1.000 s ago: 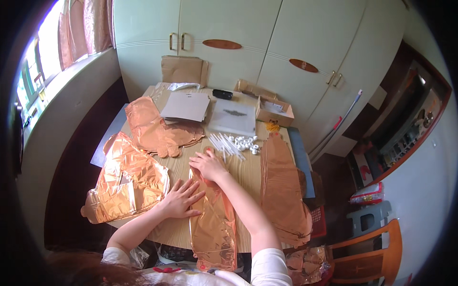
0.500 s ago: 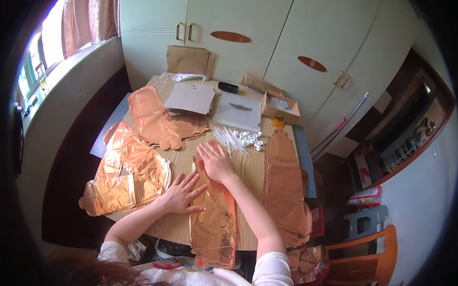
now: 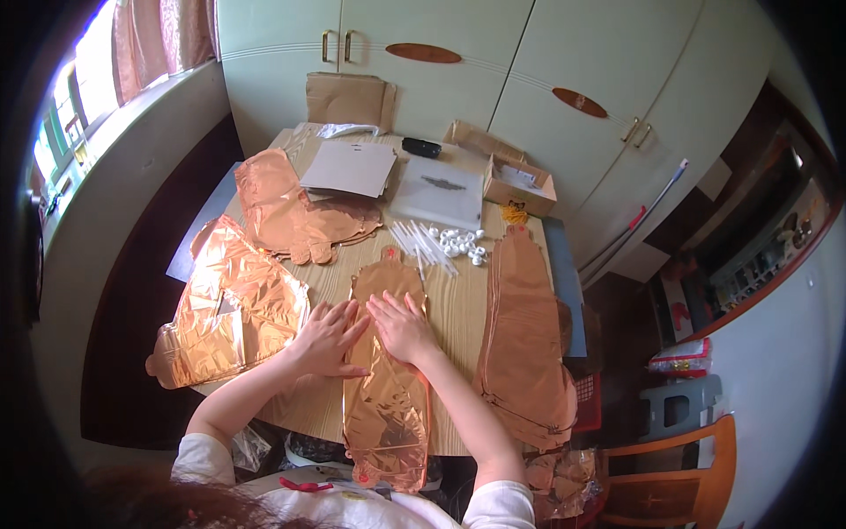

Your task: Folding and organizing copper-colored foil balloons on a workspace.

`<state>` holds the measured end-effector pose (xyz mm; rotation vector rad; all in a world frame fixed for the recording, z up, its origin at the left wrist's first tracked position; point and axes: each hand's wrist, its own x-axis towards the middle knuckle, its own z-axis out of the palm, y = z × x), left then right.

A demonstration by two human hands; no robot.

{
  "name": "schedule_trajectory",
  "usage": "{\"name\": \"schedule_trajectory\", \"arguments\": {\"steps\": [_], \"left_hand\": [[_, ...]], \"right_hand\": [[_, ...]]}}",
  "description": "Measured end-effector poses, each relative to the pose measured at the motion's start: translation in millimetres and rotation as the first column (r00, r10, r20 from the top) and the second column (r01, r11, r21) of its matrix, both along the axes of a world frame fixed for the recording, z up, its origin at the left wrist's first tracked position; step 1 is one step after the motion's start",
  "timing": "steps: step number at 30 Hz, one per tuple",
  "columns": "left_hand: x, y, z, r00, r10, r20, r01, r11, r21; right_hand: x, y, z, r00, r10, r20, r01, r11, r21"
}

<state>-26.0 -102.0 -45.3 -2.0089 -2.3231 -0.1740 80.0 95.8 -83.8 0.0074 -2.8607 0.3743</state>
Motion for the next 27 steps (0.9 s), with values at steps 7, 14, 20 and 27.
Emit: {"name": "schedule_trajectory", "arguments": {"steps": [7,14,20,27], "left_hand": [[-10.6,-1.0,1.3,0.999,0.039,-0.017,-0.040,0.999,-0.038],[-22.0,-3.7,-0.3,0.999,0.042,-0.030,-0.045,0.996,-0.083],[-24.7,-1.7,-8.1,0.995,0.027,-0.099,-0.030,0.999,-0.024],[-23.8,-4.5,-10.6,0.990,0.051,-0.135,-0.056,0.998,-0.033]], "right_hand": [[1.0,-1.2,1.3,1.000,-0.003,0.010,0.003,1.000,-0.008],[1.1,-1.1,-0.2,1.000,-0.001,-0.005,0.001,1.000,0.022],[5.5,-5.4,4.9,0.997,0.028,-0.067,-0.020,0.993,0.113],[66.7,-54.0,28.7,0.958,0.286,0.035,-0.286,0.958,0.016]]}}
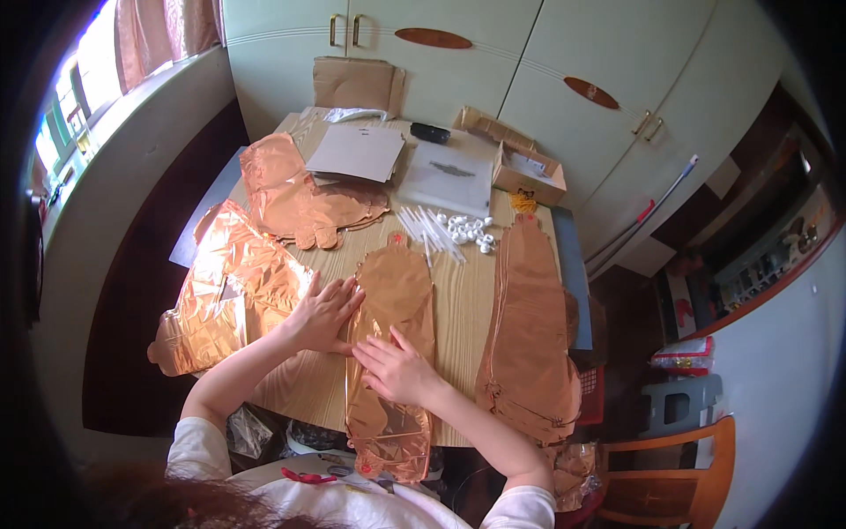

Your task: Folding and organizing copper-colored foil balloons on a workspace.

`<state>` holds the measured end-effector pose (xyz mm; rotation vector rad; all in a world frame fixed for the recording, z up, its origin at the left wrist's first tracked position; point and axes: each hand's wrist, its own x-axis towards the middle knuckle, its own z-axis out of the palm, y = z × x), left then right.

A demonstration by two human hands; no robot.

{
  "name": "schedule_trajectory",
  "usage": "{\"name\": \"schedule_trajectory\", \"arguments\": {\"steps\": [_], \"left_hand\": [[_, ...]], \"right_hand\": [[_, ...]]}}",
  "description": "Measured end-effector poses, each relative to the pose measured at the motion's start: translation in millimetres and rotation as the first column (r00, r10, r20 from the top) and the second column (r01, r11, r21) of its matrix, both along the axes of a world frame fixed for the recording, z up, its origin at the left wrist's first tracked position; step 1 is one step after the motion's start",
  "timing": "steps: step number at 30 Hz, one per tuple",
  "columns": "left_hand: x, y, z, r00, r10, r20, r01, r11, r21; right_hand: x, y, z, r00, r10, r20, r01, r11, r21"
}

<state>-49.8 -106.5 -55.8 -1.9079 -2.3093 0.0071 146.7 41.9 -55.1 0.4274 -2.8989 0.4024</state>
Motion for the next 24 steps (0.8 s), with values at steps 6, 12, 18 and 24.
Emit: {"name": "schedule_trajectory", "arguments": {"steps": [6,12,18,24], "left_hand": [[5.6,0.8,7.0,0.996,-0.046,0.074,0.045,0.999,0.021],[18.1,-8.0,-7.2,0.953,-0.201,0.226,0.196,0.980,0.045],[4.4,-0.8,-3.9,0.956,-0.164,0.242,0.162,0.986,0.028],[-9.5,9.3,-1.8,0.972,-0.127,0.199,0.121,0.992,0.044]], "right_hand": [[10.3,4.1,-13.4,1.000,-0.024,-0.012,0.024,0.999,-0.033],[8.6,2.1,-10.7,1.000,-0.023,0.018,0.024,0.997,-0.068],[9.9,1.6,-13.8,0.999,-0.039,-0.009,0.038,0.989,-0.141],[10.1,2.0,-12.4,0.999,-0.039,-0.008,0.038,0.989,-0.146]]}}
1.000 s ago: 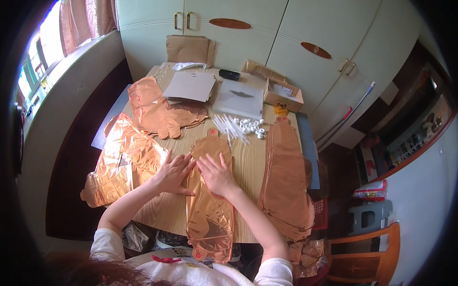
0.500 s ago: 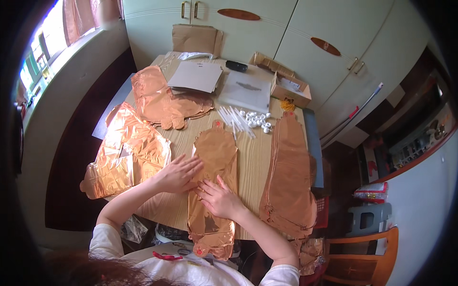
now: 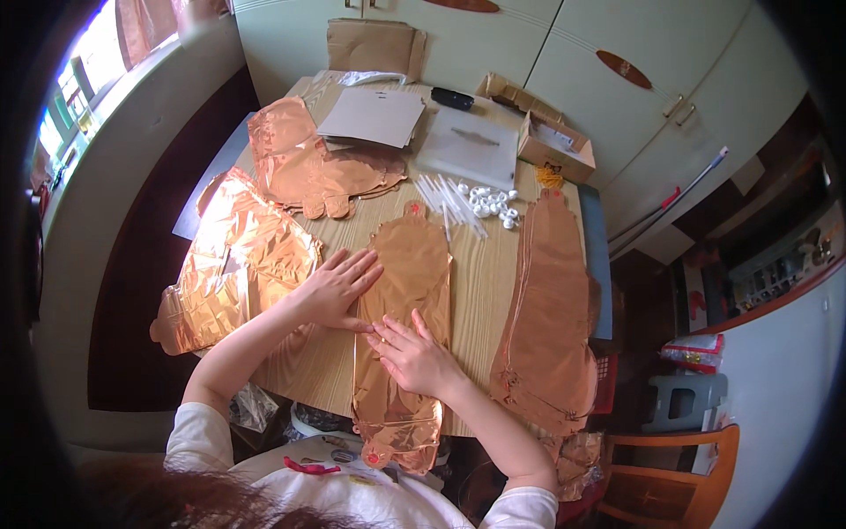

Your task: Folding and organizing copper-colored foil balloons on a workspace.

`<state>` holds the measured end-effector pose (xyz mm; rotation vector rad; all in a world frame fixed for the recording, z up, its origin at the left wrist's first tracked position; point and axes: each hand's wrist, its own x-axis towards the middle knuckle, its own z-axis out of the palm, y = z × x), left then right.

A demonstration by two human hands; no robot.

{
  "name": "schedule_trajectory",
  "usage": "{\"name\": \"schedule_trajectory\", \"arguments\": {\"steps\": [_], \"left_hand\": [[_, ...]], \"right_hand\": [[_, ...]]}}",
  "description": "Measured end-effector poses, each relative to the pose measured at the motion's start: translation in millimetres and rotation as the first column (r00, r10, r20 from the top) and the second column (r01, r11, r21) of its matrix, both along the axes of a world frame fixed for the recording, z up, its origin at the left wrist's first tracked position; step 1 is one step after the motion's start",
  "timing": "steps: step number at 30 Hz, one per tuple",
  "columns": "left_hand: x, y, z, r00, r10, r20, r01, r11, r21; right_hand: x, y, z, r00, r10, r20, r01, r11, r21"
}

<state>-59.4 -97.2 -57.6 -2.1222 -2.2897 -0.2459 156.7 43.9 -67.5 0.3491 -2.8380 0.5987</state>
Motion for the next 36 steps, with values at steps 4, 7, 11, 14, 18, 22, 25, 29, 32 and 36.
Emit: {"name": "schedule_trajectory", "arguments": {"steps": [4,7,11,14,18,22,25,29,32,36], "left_hand": [[-6.4,2.9,-3.3,1.000,0.012,-0.023,-0.011,1.000,0.014],[-5.5,3.7,-2.2,0.998,0.035,-0.051,-0.036,0.999,-0.026],[-5.7,2.5,-3.8,0.997,0.039,-0.068,-0.041,0.999,-0.032],[-7.4,2.6,-7.8,0.995,0.038,-0.089,-0.041,0.999,-0.034],[-7.2,2.4,-6.8,0.997,0.026,-0.068,-0.028,0.999,-0.028],[-7.2,1.8,-7.2,0.998,0.029,-0.054,-0.030,0.999,-0.020],[-6.3,1.9,-3.6,0.998,0.030,-0.052,-0.033,0.998,-0.049],[-6.7,2.0,-5.5,0.998,0.031,-0.048,-0.034,0.998,-0.048],[-6.6,1.5,-4.4,0.998,0.031,-0.046,-0.034,0.998,-0.054],[-5.6,1.3,-2.8,0.999,0.033,-0.038,-0.035,0.997,-0.066]], "right_hand": [[-0.1,0.1,0.4,1.000,0.001,0.000,-0.001,1.000,0.004],[0.5,-0.7,0.2,1.000,-0.009,-0.011,0.009,1.000,0.026],[1.4,-5.3,16.7,0.998,0.001,-0.056,0.010,0.983,0.185],[-1.9,-15.5,30.6,0.988,0.149,-0.046,-0.136,0.968,0.212],[-4.5,-14.6,13.1,0.972,0.232,0.032,-0.234,0.957,0.171],[1.4,-12.6,13.7,0.960,0.268,0.077,-0.279,0.941,0.191],[7.6,-12.5,15.6,0.953,0.286,0.104,-0.301,0.936,0.184],[12.9,-15.0,22.4,0.941,0.302,0.150,-0.326,0.929,0.177],[17.3,-17.2,26.7,0.934,0.312,0.174,-0.343,0.920,0.192],[23.6,-20.3,27.8,0.922,0.326,0.209,-0.370,0.901,0.227]]}}
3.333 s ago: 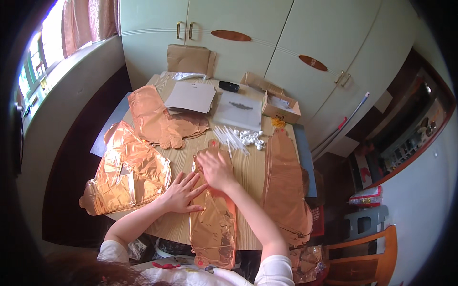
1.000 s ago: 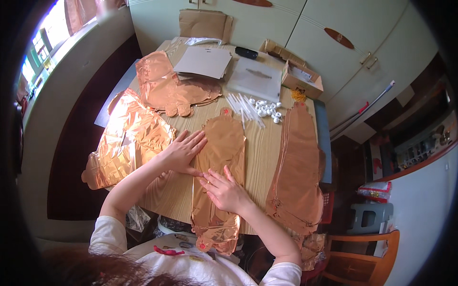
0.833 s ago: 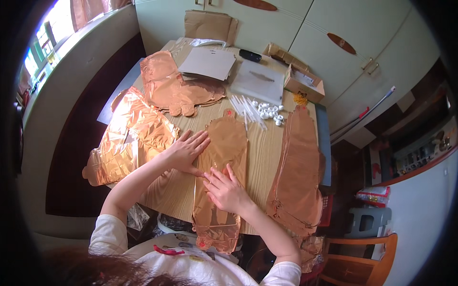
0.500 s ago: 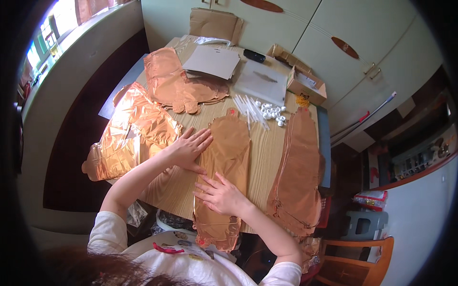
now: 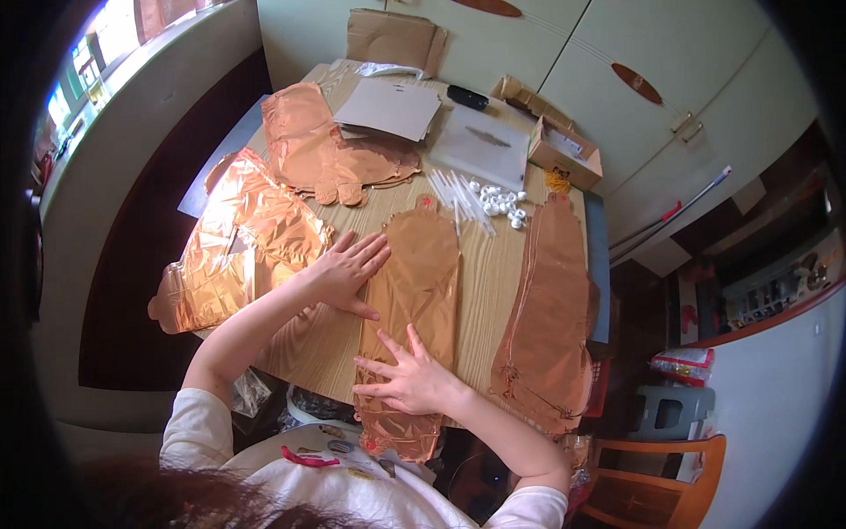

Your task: Folding and organizing copper-colored foil balloons on a workspace.

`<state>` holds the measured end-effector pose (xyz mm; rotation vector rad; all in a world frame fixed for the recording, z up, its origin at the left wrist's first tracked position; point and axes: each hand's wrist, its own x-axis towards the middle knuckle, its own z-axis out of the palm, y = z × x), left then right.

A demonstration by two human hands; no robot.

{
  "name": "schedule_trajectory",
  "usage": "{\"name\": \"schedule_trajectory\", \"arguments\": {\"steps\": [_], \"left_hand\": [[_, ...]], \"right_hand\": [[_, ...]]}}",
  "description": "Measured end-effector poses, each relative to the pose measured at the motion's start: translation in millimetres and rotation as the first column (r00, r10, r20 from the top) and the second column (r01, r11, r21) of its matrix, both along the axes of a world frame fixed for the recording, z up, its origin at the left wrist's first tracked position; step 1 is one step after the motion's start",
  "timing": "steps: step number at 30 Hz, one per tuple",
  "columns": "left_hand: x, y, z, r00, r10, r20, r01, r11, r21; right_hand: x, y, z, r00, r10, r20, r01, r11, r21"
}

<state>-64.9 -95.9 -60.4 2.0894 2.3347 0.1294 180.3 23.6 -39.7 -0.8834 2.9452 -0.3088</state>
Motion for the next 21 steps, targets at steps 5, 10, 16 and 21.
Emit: {"name": "schedule_trajectory", "arguments": {"steps": [5,10,16,21], "left_hand": [[-0.7,1.7,1.9,1.000,0.005,-0.010,-0.005,1.000,-0.018],[-2.6,2.5,1.1,1.000,-0.015,0.002,0.015,1.000,0.005],[6.1,-3.4,3.9,0.999,0.005,-0.032,-0.002,0.997,0.077],[37.9,-22.4,14.3,0.996,0.047,0.075,-0.048,0.999,0.022]], "right_hand": [[7.9,-2.5,-2.0,1.000,0.009,0.009,-0.009,0.999,-0.036],[41.5,-9.2,4.6,0.996,-0.048,0.077,0.059,0.988,-0.142],[117.0,-21.9,17.1,0.786,-0.602,-0.141,0.452,0.715,-0.534],[185.2,-73.6,-54.3,0.298,-0.804,0.515,0.546,-0.299,-0.783]]}}
